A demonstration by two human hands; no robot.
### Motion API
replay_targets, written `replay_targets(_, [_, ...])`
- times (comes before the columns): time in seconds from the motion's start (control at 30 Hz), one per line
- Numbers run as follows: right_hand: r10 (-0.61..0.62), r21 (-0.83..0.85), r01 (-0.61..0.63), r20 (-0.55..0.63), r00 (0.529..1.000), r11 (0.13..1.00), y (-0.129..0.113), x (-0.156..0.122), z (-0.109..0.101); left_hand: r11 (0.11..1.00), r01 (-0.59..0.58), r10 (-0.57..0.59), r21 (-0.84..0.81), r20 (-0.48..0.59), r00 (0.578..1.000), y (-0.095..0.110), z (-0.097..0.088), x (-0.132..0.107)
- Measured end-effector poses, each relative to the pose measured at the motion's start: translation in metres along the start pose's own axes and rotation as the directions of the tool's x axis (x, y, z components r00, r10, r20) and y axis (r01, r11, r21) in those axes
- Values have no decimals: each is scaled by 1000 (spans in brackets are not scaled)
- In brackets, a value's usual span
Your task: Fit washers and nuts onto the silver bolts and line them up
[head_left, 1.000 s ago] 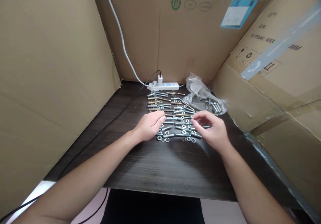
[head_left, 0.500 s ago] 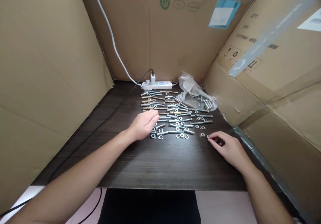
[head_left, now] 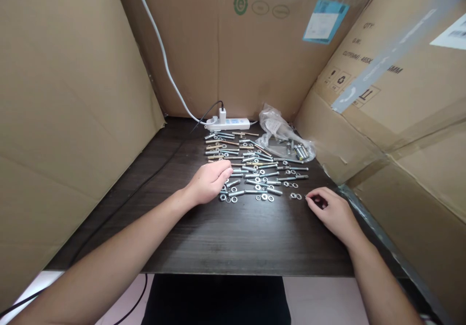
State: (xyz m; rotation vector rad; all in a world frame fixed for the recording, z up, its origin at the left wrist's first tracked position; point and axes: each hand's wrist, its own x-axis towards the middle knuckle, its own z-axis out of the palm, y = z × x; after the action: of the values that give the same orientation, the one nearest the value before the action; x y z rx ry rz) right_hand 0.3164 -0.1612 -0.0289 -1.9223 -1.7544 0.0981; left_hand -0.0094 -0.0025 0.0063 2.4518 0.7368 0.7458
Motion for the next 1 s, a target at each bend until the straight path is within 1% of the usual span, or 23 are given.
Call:
replay_targets(0.17, [-16,18,16,16,1000,1000,2,-1,2,1000,9,-9,8,-1,1000,0,0,1])
replay_targets(0.23, [-24,34,24,5,1000,999,-1,0,1,1000,6,-6,14,1,1000,1,0,1])
replay_targets(0.3, [-32,47,33,-26,999,998,-9,2,-4,1000,-1,1,20,10,1000,2,-1,0])
replay_targets(0.4, [-77,88,82,-63,995,993,-36,13,-13,999,-15,14,29,31,999,4,-1,0])
replay_targets(0.47, [-149,130,154,-49,988,979,-63,26,-15,999,-23,21,35,50,999,6,-1,-1])
replay_targets(0.5, [-196,154,197,-24,980,968,-78,34,-14,999,-26,24,39,56,998,7,-1,-1])
replay_targets(0.57, [-290,200,281,13,957,939,-106,49,-5,999,-28,25,46,63,998,8,-1,-1])
replay_targets(0.6, [-342,220,332,7,940,917,-117,56,2,998,-28,25,49,64,998,9,-1,-1])
replay_targets(0.67, [-437,240,419,28,899,876,-133,68,17,998,-28,25,56,62,998,10,-2,-2])
replay_targets(0.7, [-464,251,444,23,886,860,-138,72,24,998,-28,24,62,62,998,10,-2,-2])
replay_targets(0.77, [-471,274,456,-14,882,846,-142,76,37,997,-23,18,76,62,998,12,-3,-2])
replay_targets(0.83, [-458,296,452,-54,887,841,-142,75,45,996,-15,8,88,77,997,14,-4,-3])
replay_targets(1.0, [-479,305,493,-126,869,815,-136,71,48,996,4,-14,85,117,993,18,-4,-3])
